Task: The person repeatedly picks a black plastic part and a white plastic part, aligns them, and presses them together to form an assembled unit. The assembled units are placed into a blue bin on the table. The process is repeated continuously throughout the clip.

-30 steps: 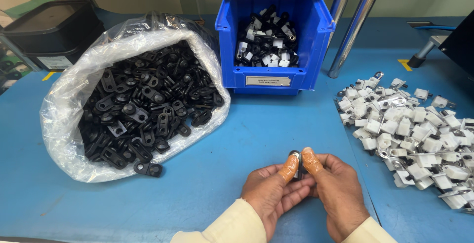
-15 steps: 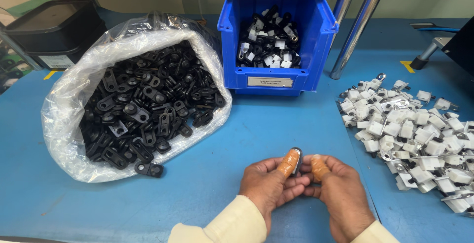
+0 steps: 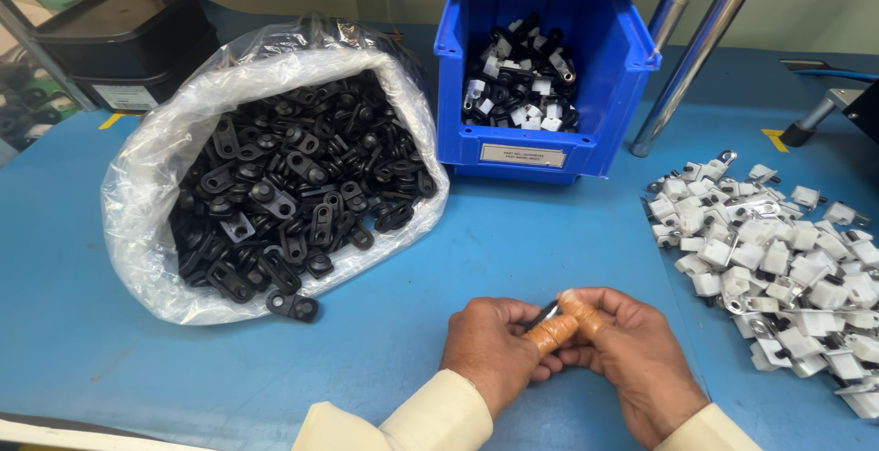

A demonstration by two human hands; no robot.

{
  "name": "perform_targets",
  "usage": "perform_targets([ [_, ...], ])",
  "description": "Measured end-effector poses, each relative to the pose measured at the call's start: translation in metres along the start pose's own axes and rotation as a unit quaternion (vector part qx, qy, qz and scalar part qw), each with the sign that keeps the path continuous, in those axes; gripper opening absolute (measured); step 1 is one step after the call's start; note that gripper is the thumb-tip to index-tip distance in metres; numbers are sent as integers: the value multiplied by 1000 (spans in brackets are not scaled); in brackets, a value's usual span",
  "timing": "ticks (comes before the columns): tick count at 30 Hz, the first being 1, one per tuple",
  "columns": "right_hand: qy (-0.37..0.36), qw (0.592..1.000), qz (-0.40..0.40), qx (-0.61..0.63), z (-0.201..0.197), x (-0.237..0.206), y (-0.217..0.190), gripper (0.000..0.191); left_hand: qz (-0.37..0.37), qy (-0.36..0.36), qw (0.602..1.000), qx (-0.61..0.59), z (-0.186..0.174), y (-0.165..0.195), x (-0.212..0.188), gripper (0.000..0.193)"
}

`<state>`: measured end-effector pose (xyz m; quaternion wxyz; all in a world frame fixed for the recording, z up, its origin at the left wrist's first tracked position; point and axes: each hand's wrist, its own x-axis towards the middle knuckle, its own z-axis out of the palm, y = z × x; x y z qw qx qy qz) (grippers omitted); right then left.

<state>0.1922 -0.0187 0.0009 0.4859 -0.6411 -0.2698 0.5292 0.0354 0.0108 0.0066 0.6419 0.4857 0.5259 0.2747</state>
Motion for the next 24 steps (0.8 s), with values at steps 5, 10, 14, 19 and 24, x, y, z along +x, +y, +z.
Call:
perform_targets([
  [5,71,997,-32,-26,10,10,7,30,-1,20,1000,20,6,1,-1,31],
  [10,72,997,-13,6,4,17,3,41,-29,15,999,-10,5,1,1,27],
  [14,-1,999,14,-38,-5,11,-3,30,-28,-16,999,-26,2,-2,6,30],
  [19,0,999,18,-38,-6,8,-5,35,64,-4,995,70,1,-3,2,64],
  [24,42,998,50,-7,2,8,-1,29,140,35,984,108,-2,2,0,28],
])
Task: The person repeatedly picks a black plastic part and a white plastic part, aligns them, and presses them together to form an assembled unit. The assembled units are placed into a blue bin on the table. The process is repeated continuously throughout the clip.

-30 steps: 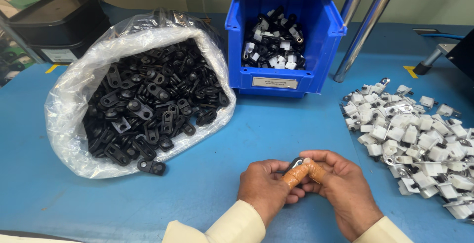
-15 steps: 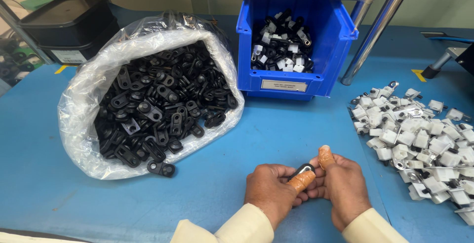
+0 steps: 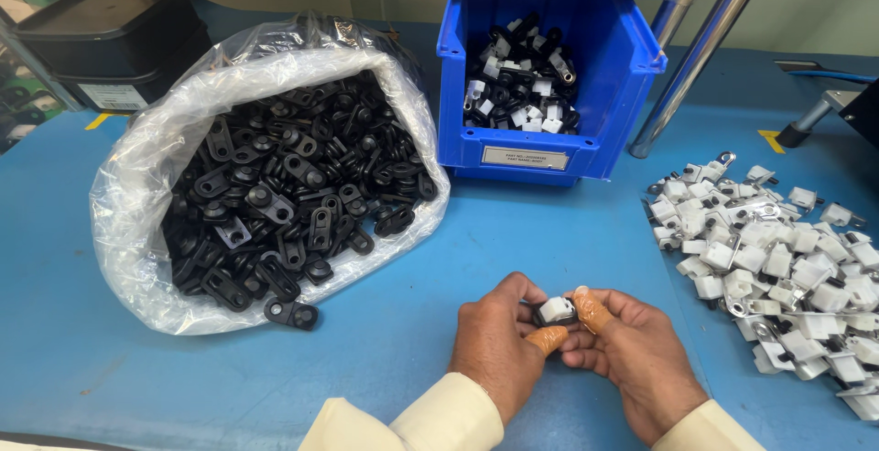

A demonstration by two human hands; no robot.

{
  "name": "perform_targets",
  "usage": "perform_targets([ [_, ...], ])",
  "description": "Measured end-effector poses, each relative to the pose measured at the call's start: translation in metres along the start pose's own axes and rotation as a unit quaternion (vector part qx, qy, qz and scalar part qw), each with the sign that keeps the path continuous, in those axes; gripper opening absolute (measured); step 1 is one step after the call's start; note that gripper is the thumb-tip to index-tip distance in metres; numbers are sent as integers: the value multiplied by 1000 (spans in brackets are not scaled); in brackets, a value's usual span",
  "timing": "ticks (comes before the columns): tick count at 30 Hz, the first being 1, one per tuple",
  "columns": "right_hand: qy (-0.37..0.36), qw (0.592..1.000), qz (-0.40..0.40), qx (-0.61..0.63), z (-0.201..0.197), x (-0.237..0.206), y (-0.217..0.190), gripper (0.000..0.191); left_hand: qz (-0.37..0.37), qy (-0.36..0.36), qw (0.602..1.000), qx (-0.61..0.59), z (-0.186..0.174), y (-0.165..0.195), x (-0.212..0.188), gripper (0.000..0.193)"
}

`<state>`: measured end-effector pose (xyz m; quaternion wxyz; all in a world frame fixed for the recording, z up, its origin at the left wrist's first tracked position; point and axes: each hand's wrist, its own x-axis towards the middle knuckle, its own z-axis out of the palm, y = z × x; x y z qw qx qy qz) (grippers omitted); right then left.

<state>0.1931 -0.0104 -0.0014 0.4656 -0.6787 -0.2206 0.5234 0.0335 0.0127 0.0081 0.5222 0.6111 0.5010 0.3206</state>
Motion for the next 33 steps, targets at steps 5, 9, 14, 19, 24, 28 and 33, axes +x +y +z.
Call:
perform_targets([
  [5,-24,1000,9,-17,-6,6,1,25,27,-14,999,36,-6,-6,2,22],
  [9,-138,982,46,-123,-14,11,-9,27,-28,-183,983,4,-45,-15,10,25],
  [14,-255,949,-96,-161,10,12,-72,24,-85,-93,992,-5,-108,-13,20,19],
  [19,-65,957,-278,38,27,29,-127,17,81,172,956,221,-127,6,35,25],
  [24,-40,982,-178,-56,9,15,-63,20,-1,150,918,368,-131,9,46,35],
  [28,36,978,-140,-152,-35,8,-12,22,20,126,901,415,-137,8,56,42],
  [33,276,878,-245,-306,-157,38,47,26,-22,148,905,398,-147,14,64,28],
])
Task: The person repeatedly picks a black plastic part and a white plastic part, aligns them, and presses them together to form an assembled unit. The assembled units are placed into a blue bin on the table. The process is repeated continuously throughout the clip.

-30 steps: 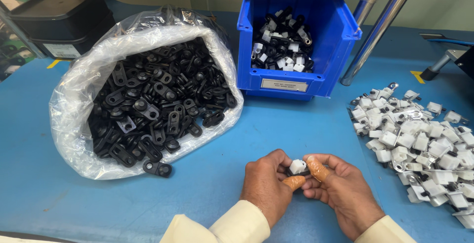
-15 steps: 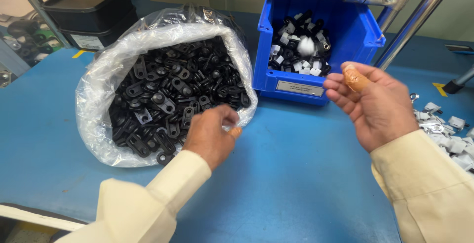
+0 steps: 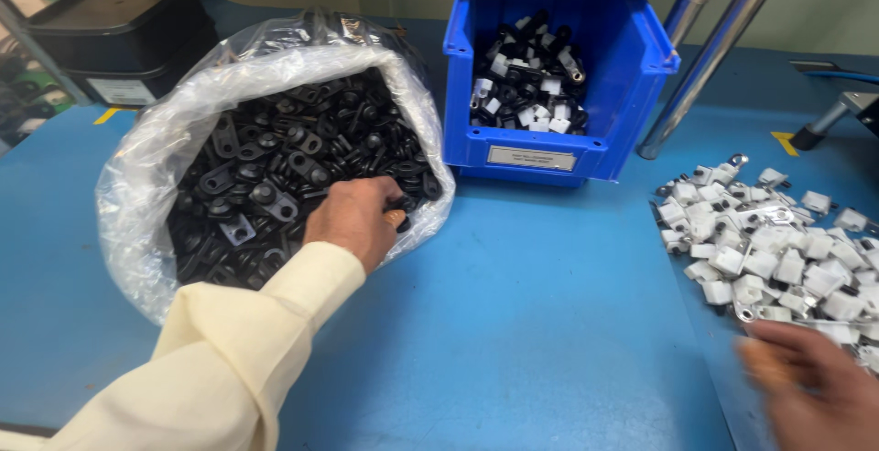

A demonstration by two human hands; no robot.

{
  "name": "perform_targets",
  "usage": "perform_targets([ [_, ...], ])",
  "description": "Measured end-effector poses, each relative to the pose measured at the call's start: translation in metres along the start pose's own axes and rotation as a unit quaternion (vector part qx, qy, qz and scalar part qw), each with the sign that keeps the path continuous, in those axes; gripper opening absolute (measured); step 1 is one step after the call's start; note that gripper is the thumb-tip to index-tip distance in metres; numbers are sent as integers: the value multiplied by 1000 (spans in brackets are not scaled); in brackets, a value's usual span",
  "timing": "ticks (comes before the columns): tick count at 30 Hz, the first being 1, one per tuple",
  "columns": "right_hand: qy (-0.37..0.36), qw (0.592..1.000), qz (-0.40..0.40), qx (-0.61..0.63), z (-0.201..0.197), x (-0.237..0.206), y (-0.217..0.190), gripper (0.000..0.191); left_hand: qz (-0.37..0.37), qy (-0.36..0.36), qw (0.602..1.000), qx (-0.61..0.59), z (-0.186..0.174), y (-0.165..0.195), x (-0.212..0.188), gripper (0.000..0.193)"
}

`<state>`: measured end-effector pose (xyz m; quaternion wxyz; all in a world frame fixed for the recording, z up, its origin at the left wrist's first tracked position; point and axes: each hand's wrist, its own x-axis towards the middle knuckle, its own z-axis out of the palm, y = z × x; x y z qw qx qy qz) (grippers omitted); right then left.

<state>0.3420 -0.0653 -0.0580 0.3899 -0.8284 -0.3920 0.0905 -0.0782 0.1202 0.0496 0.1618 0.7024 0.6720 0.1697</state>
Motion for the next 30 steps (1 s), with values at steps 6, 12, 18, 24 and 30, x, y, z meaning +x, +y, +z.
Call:
perform_targets([
  [6,88,985,-127,-78,-25,9,97,46,122,94,987,-38,7,18,-15,20],
  [12,48,955,-45,-289,-21,-5,41,43,48,-107,986,-123,45,69,-47,29],
  [18,-52,986,-75,-141,-35,-34,-27,46,36,-205,951,-230,63,73,-58,55],
  [24,-145,979,-6,-143,-11,-38,-89,39,19,-240,933,-268,76,70,-62,39],
  [30,-115,978,-99,-140,13,-42,-118,34,-44,-244,917,-314,78,73,-68,17],
])
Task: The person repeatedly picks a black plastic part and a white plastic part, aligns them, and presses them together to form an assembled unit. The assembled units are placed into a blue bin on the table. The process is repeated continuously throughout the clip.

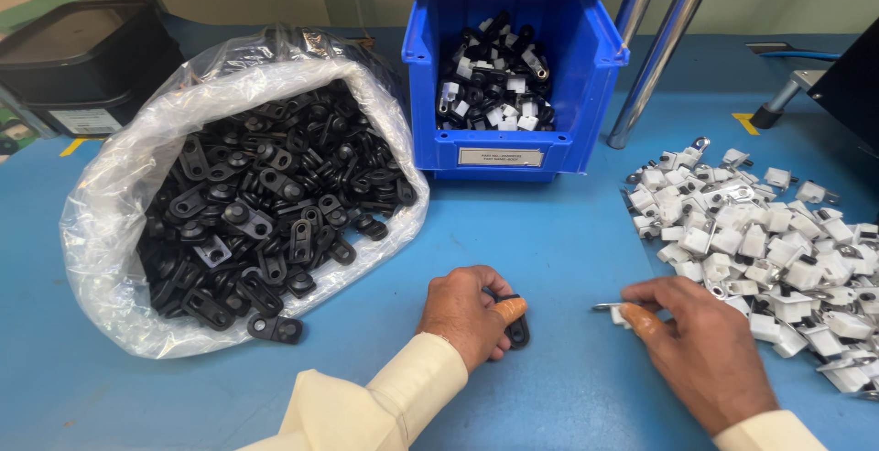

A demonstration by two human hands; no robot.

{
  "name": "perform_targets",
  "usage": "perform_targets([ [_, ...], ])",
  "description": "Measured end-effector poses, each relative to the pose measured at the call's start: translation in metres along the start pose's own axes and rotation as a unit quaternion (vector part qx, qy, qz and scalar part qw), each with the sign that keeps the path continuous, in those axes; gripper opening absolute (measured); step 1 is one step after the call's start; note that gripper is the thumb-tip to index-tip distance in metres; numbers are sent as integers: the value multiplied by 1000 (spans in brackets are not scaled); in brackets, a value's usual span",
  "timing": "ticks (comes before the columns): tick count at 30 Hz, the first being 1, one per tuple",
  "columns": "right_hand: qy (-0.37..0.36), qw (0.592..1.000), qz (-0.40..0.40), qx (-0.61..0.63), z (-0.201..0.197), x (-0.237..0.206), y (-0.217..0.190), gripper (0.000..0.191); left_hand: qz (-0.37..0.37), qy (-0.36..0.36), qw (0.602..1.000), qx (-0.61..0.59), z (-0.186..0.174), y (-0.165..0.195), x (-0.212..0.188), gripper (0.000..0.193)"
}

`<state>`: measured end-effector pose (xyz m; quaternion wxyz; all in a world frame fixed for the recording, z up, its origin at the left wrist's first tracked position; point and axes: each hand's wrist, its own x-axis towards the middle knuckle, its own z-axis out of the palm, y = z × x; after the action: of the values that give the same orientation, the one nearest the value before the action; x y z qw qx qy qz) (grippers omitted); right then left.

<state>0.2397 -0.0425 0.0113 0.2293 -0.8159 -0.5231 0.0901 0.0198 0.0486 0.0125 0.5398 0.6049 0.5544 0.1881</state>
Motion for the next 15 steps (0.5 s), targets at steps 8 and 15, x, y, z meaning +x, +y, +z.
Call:
perform_targets([
  [8,0,994,85,-72,5,3,-11,44,-37,12,999,-4,-3,6,-11,32],
  [15,-23,998,-59,9,15,33,-22,33,-33,19,999,-6,-2,6,-11,25],
])
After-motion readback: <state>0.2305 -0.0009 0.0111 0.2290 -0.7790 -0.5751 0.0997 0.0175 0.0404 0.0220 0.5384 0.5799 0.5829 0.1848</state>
